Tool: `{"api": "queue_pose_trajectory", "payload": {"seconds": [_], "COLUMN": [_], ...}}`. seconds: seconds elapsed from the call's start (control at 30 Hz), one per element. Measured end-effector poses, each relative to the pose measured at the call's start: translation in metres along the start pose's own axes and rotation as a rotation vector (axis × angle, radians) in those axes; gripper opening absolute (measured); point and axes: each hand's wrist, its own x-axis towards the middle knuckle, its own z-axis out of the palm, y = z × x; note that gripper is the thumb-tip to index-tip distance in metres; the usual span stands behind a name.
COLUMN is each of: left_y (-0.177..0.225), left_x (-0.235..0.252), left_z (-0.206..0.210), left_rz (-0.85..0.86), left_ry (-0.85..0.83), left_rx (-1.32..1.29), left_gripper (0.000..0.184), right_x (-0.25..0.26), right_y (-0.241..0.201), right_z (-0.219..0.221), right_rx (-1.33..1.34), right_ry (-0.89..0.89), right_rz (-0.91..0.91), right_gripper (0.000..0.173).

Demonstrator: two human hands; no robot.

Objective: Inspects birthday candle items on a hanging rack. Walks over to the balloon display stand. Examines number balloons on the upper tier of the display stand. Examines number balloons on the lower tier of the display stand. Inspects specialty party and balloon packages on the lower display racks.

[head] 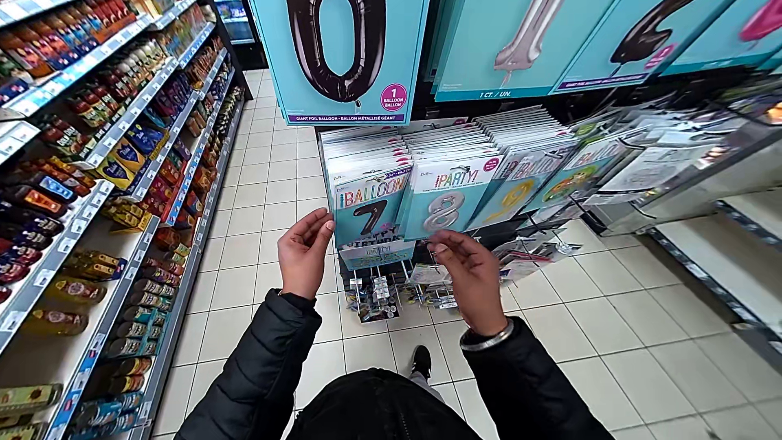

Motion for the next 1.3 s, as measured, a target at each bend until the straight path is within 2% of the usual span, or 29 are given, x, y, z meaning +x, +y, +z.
{"api": "queue_pose_trajectory", "payload": {"seconds": [0.17, 0.33, 0.43, 0.53, 0.8, 0.93, 1.1, 1.3], "left_y": [-0.005, -0.014, -0.015, -0.016, -0.018, -0.013, -0.011, -0.01], "left_x": [-0.029, -0.059, -0.074, -0.084, -0.105, -0.111, -0.115, -0.116], "left_z": [-0.018, -0.031, -0.04, -0.049, -0.068, -0.07, -0.07, -0.066], "left_rz": [-0.066, -0.145, -0.175, -0.209, -0.272, -0.262, -0.246, -0.25], "left_ry": [0.029, 0.05, 0.073, 0.108, 0.209, 0.209, 0.175, 0.148], "left_rx": [-0.026, -0.116, -0.135, -0.143, -0.174, -0.206, -0.186, -0.191], "left_gripper": [0.036, 0.034, 0.034, 0.035, 0.036, 0.034, 0.034, 0.034], "right_x": [0.019, 0.042, 0.052, 0.061, 0.051, 0.039, 0.021, 0.004], "right_y": [0.011, 0.029, 0.033, 0.035, 0.03, 0.016, -0.025, -0.053], "right_z": [0.02, 0.043, 0.053, 0.063, 0.066, 0.052, 0.028, 0.011], "right_rx": [-0.042, -0.134, -0.112, -0.054, 0.073, 0.168, 0.173, 0.265], "right_ry": [-0.118, -0.071, -0.067, -0.046, -0.02, -0.085, -0.167, -0.17], "right_rz": [0.037, 0.032, 0.011, -0.043, -0.075, -0.03, 0.041, -0.015], "right_gripper": [0.037, 0.053, 0.056, 0.052, 0.019, 0.018, 0.018, 0.018]}}
